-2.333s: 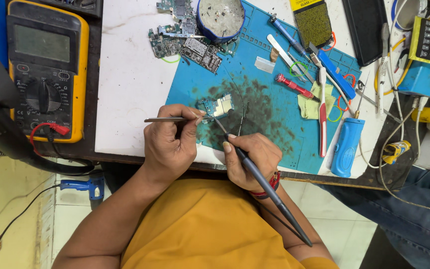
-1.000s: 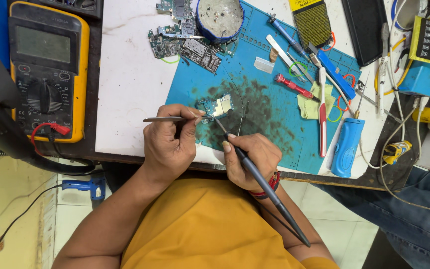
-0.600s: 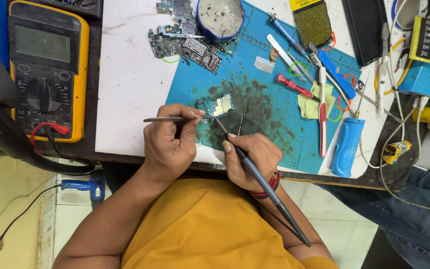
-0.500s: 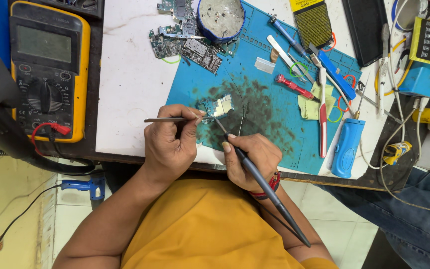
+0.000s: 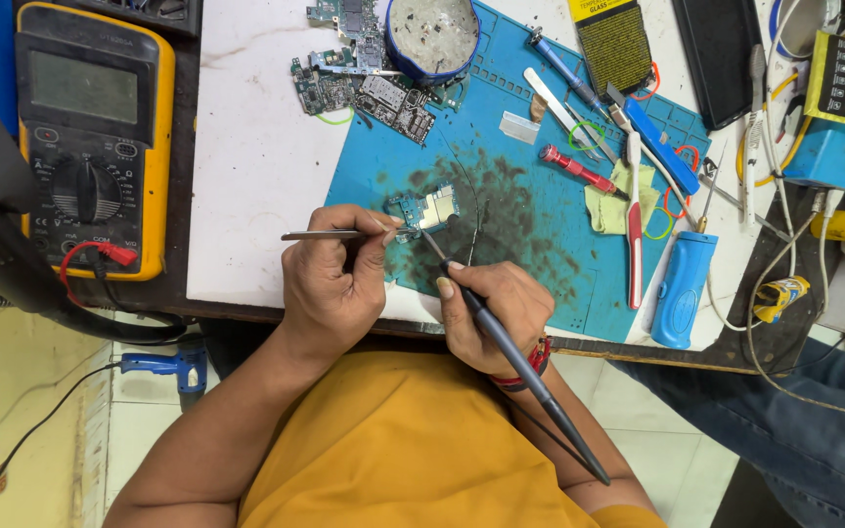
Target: The person solders a small circuit board on a workbench, holding the board with a metal tool in one hand while applying a soldering iron and solder wire to its contacts. They reposition the board and continue soldering different points, with other phone boards and repair tools spread on the mat.
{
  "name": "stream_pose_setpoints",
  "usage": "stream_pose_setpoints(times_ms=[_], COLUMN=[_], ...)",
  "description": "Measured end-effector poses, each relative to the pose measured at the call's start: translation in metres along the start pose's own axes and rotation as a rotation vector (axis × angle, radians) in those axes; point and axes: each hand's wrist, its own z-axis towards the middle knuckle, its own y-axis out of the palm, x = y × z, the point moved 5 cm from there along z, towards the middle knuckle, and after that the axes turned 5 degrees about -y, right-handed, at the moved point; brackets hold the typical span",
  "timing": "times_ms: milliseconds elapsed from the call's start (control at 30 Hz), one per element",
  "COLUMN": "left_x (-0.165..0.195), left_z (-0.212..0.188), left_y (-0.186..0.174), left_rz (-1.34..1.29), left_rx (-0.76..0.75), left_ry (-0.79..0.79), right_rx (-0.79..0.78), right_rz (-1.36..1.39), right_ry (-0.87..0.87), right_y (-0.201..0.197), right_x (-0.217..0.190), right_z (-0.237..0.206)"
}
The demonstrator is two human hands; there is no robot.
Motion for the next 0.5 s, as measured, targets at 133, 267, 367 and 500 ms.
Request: stream_pose_setpoints(times_ms=[133,267,367,500], left_x=[-0.0017,-0.0014,-0.0014,-0.0002], left_z=[0.0005,0.0006,0.0005,0.0005], left_y=[0.0001,0.0010,0.0007,0.0010], left_rz=[-0.008,-0.008,-0.001,-0.006], left_rx=[-0.004,-0.005,-0.002,0.000], left_ry=[-0.013,-0.001,-0.011,-0.005], right_rx=[0.002,0.001,-0.002,0.002], right_rz=[-0.004,0.003,0.000,-0.003], right_ry=[0.005,0.001,0.003,-0.001], right_y=[-0.0002,-0.0006,-0.0006,-0.0008], right_x=[-0.0005,-0.0007,-0.0004,-0.0003], right_z=[0.0002,0.0004,0.0003,0.0001])
